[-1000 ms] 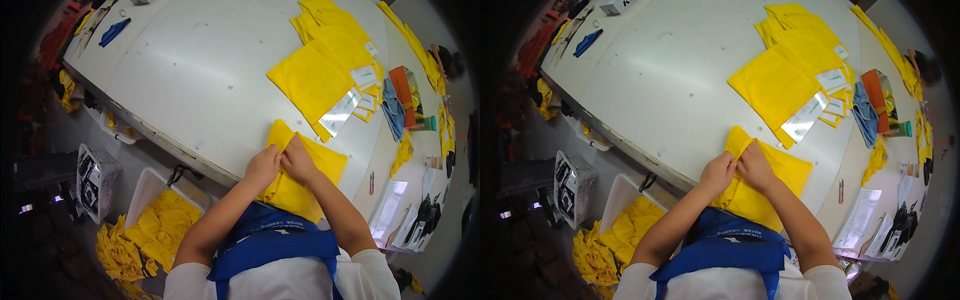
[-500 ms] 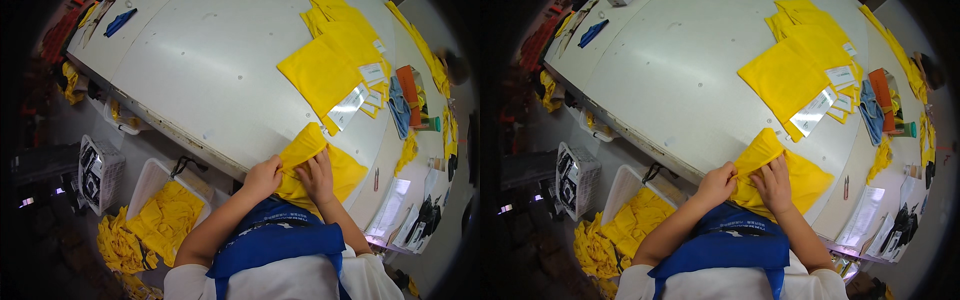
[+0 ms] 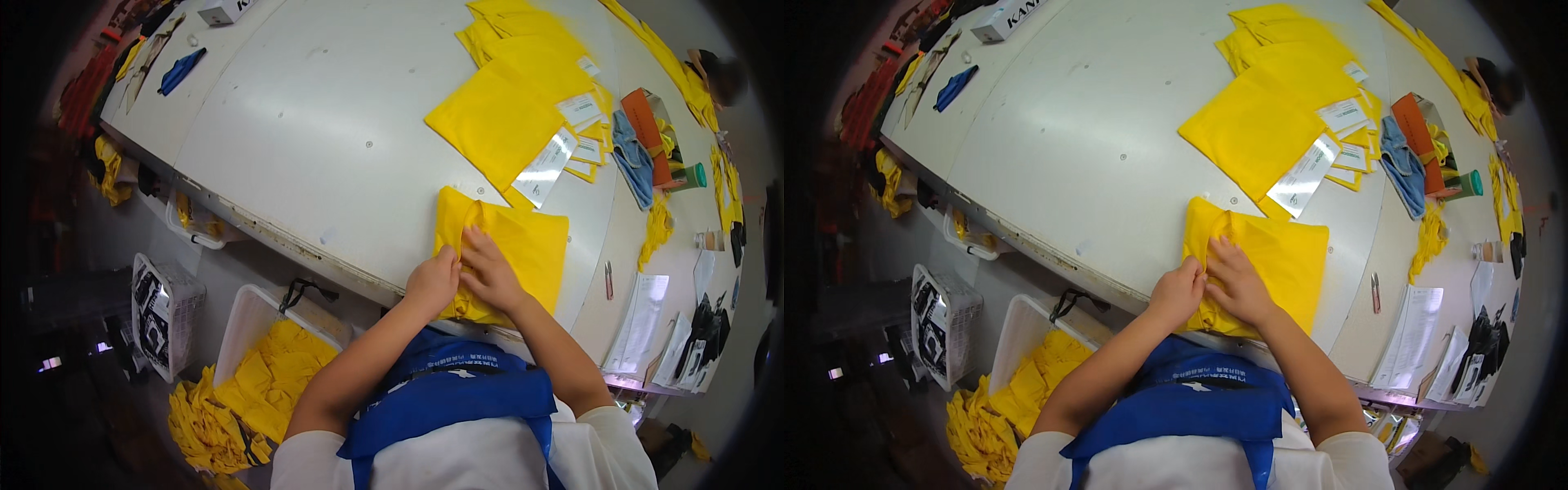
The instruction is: The person folds a yellow t-shirt on a white table, aligns the edges, and folds it into a compact rectangle. They then use a small tool to cut a tag or string from the folded shirt and place it on a growing stack of similar folded shirts.
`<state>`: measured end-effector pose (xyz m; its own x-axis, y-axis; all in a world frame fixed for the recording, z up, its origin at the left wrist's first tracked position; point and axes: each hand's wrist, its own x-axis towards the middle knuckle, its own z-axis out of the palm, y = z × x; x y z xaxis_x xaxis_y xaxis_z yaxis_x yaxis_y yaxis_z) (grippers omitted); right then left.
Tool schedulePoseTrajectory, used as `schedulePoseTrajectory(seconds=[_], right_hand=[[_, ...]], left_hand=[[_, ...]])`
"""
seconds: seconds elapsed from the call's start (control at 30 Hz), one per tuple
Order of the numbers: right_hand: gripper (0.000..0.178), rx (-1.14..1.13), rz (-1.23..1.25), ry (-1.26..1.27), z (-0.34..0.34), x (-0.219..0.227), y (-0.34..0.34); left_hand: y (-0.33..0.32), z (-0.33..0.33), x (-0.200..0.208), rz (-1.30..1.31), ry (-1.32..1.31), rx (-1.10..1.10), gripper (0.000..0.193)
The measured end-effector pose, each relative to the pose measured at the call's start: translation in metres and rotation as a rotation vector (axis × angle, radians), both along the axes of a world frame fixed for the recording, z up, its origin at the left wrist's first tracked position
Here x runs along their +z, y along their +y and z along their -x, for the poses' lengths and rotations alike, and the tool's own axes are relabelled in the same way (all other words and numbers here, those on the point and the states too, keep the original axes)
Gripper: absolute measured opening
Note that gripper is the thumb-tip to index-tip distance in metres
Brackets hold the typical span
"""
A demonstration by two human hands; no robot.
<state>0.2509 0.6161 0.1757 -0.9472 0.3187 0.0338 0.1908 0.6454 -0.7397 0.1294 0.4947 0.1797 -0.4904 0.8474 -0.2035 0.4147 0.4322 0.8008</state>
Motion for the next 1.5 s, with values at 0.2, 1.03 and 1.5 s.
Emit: schedulePoseTrajectory(seconds=[0.2,1.03,1.5], right_hand=[[0.058,-0.091,-0.433,-0.236,-0.022,0.011,-0.018],[0.017,0.183,-0.504,0.264,-0.061,0.002,-0.038],[0.015,0.053,-0.533,0.168,-0.058,-0.006,-0.055]], left_hand=[[0.006,-0.012,0.008,0.036,0.052,-0.052,0.015],[0.052,-0.013,-0.020,0.168,0.022,-0.139,0.015],[0.048,-0.008,-0.018,0.139,-0.005,-0.154,0.015]])
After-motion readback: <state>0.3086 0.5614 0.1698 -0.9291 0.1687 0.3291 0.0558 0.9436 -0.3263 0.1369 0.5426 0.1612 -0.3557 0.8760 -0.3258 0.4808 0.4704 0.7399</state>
